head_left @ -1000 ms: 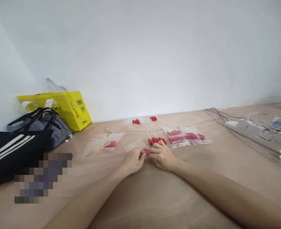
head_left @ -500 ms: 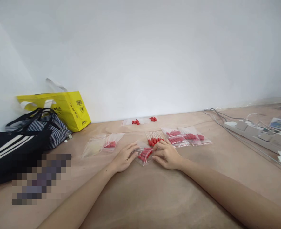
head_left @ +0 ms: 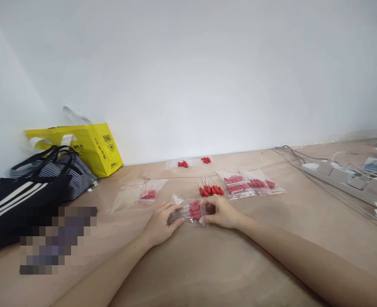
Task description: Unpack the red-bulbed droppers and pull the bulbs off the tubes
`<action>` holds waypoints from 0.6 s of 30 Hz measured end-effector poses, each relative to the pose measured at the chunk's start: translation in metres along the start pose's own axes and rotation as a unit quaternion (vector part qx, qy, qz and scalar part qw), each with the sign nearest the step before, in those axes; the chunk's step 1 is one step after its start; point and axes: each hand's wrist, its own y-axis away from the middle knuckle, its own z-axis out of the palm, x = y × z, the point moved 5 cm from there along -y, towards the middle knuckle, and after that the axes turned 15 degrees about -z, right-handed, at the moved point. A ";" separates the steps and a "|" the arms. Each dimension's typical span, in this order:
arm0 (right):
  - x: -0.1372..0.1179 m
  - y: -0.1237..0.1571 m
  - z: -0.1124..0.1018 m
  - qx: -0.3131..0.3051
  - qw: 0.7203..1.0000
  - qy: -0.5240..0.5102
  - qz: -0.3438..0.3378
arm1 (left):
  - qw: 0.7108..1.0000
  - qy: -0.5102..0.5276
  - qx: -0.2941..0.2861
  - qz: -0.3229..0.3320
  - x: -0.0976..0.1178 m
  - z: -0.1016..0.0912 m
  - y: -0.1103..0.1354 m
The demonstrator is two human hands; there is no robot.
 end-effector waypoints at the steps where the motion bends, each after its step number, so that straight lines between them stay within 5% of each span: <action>1: 0.002 0.000 0.004 0.002 0.998 -0.057 0.026 | 1.000 0.002 0.000 -0.002 0.000 0.000 0.000; 6: 0.009 0.002 0.021 0.021 0.961 -0.259 0.094 | 1.000 0.012 -0.012 0.007 0.003 -0.001 0.000; 18: -0.002 -0.001 0.016 0.003 0.990 -0.138 0.031 | 0.999 0.006 -0.029 0.019 0.005 -0.002 0.001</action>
